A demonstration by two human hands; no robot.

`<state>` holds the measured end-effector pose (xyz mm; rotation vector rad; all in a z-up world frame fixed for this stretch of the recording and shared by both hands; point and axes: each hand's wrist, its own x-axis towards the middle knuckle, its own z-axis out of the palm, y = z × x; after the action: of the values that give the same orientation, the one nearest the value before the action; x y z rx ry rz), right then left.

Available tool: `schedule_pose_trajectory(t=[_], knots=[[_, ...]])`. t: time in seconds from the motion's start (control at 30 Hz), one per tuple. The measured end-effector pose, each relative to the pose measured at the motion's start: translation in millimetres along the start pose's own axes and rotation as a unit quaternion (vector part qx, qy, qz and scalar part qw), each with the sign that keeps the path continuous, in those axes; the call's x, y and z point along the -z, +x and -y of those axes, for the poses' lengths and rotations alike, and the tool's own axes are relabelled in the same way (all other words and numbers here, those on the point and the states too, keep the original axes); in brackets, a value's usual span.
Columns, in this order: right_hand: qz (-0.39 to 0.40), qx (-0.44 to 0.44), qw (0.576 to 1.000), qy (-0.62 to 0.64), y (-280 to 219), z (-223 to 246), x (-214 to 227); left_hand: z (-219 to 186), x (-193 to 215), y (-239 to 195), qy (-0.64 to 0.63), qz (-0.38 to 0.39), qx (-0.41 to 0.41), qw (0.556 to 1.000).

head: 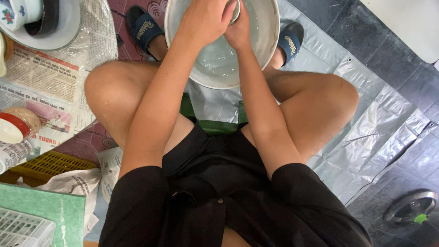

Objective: The person sits on a small stool and washes various ceramic dishes, including bowls and cups, by hand in a white bucket filled with water. They scrub each item individually and place the cleaned pieces onto a nearby surface covered with newspaper.

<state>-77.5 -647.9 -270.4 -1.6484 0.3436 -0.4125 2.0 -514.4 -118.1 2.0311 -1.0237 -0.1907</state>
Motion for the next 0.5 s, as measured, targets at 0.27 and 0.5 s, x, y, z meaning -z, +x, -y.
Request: schedule_pose_trajectory(t=[0.27,0.5], knots=[[-0.013,0.125,0.988,-0.089,-23,28,0,-8,-18,-3,0.063,0.079,0.051,0.994],[0.031,0.071,0.994,-0.072,-29,30,4,4,-23,-12,0.123,0.107,-0.092,0.982]])
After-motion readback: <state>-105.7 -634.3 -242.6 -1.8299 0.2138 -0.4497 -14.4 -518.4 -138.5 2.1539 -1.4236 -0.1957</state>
